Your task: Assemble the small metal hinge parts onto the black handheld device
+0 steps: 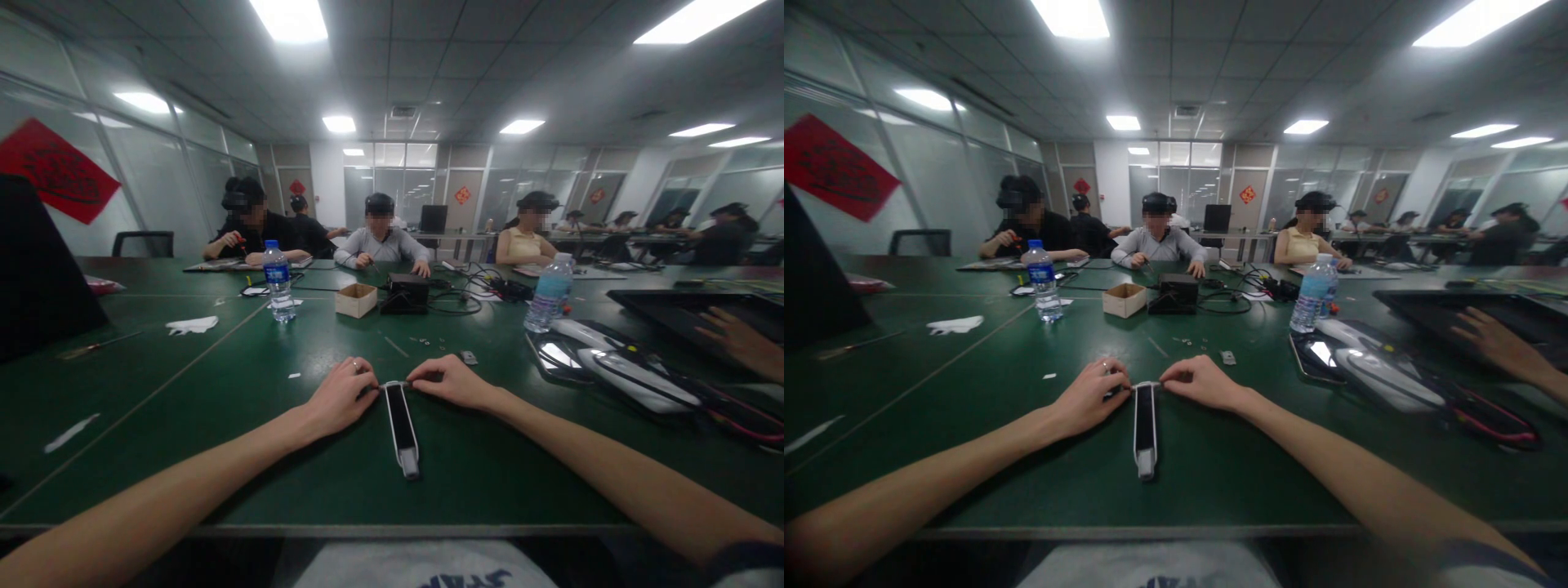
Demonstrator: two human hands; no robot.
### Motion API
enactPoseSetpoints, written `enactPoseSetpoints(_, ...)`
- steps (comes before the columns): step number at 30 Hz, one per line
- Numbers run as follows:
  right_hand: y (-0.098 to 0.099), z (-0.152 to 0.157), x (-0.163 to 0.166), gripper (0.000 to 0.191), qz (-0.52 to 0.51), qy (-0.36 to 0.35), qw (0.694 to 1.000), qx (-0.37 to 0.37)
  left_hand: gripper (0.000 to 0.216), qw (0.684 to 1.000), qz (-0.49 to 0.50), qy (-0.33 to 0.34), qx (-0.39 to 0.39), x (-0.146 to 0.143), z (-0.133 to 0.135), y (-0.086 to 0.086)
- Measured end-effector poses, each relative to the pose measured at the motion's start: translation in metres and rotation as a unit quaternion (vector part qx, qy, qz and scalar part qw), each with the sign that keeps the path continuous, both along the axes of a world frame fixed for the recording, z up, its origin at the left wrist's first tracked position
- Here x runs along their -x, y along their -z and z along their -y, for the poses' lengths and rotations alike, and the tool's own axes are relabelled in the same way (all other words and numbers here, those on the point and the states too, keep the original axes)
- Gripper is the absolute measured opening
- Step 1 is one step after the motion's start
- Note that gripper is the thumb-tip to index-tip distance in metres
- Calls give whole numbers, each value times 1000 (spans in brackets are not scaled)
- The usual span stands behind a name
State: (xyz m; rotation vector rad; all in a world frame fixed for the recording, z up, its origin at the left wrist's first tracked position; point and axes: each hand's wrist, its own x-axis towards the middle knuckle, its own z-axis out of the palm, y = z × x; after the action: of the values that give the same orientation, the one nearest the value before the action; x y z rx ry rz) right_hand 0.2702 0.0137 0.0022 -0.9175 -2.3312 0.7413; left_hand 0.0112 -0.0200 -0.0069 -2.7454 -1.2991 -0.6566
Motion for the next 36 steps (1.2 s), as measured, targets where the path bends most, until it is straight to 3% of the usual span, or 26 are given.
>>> enactPoseSetpoints(13,-5,4,4,24,0,18,999,45,9,1000,-13,-6,14,-2,5,-6)
enactPoseSetpoints(18,-6,6,11,22,-2,58,991,117,9,1000,-12,-2,9,-2,4,-4)
enactPoseSetpoints(24,-5,9,20,15,-45,128,961,240,9,1000,-1,6,-9,0,1,-1)
enactPoseSetpoints(31,-8,11,24,17,-105,133,928,332,9,1000,-8,5,-15,-1,1,-2)
enactPoseSetpoints(36,-9,12,27,17,-121,134,916,358,10,1000,-12,4,-13,-2,1,-3)
